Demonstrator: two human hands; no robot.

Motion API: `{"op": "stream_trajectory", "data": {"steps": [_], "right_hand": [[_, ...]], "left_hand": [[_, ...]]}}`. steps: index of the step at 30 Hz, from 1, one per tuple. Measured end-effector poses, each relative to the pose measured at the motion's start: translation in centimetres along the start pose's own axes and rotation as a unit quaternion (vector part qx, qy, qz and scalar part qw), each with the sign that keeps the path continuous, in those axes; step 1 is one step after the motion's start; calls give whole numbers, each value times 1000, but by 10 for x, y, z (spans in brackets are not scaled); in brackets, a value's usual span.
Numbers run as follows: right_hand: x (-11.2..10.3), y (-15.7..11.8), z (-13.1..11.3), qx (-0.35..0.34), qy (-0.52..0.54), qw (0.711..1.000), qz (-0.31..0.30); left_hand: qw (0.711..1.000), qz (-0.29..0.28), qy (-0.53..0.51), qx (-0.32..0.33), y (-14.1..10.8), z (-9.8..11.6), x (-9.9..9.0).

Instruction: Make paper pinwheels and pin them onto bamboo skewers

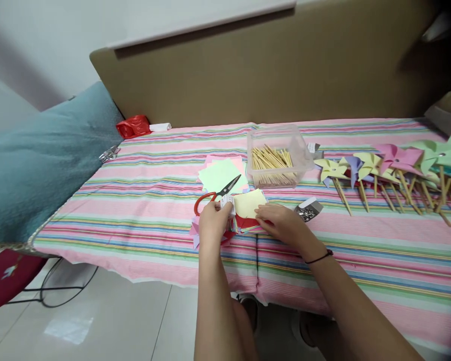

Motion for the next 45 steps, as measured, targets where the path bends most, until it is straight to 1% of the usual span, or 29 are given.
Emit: {"op": "stream_trajectory", "data": {"steps": [3, 5, 7, 10, 13, 15, 17, 19, 20, 22, 24, 27, 30, 33, 36, 38, 39, 40, 41, 42, 43, 44, 45], "right_hand": [[-2, -2, 6, 73, 57, 995, 35], [-3, -4, 11, 121, 88, 987, 65], [-3, -5, 15, 155, 105, 978, 92], [-2, -6, 20, 193, 140, 962, 134], [-4, -7, 21, 220, 177, 943, 175], [-11, -10, 21, 235, 203, 926, 213], [-22, -16, 22, 251, 245, 896, 273], [-36, -24, 23, 260, 299, 853, 339], [-42, -28, 23, 262, 321, 833, 366], [-53, -35, 23, 264, 340, 809, 400], [-61, -41, 22, 264, 340, 798, 421], [-65, -47, 24, 263, 346, 790, 434], [-65, -52, 29, 263, 359, 780, 440], [-66, -56, 34, 249, 384, 772, 441], [-68, -60, 39, 237, 396, 774, 434], [-72, -64, 40, 229, 382, 783, 434], [-75, -65, 40, 216, 370, 793, 434], [-79, -66, 39, 197, 352, 806, 432], [-84, -67, 36, 175, 328, 824, 428], [-89, -68, 33, 153, 296, 844, 420], [-93, -68, 30, 134, 260, 864, 409], [-97, -69, 27, 119, 221, 883, 397], [-101, -70, 24, 109, 185, 897, 386]], "left_hand": [[999, -7, -34, 6, -2, 4, 2], [996, -24, -91, 0, -5, 7, 6], [989, -43, -143, -8, -6, 10, 12], [988, -61, -139, -13, -6, 12, 21], [993, -60, -103, -5, -2, 11, 28], [996, -48, -76, 5, 0, 10, 30], [998, -41, -46, 16, 0, 12, 31], [999, -41, 4, 31, -3, 18, 32], [998, -41, 43, 38, -6, 21, 34], [988, -38, 140, 49, -11, 30, 37], [972, -33, 227, 55, -15, 39, 42], [951, -28, 302, 53, -18, 48, 51], [937, -20, 347, 44, -18, 51, 58], [928, -4, 371, 33, -16, 51, 62], [927, 12, 374, 30, -16, 51, 62], [932, 45, 357, 48, -17, 54, 60], [940, 63, 328, 69, -18, 57, 60], [954, 72, 276, 98, -19, 61, 61], [970, 64, 199, 128, -20, 64, 62], [982, 34, 102, 152, -21, 67, 66], [986, -18, -3, 166, -23, 69, 72], [977, -83, -104, 168, -25, 72, 79], [956, -149, -191, 165, -28, 75, 88]]}}
Point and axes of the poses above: each hand's wrist, its own y-axis towards the middle knuckle, its own x-axis out of the palm, z = x × y, the point moved 5 cm from there along y, towards the middle knuckle, and after that the axes turned 7 degrees about -z, right-handed, at the moved point
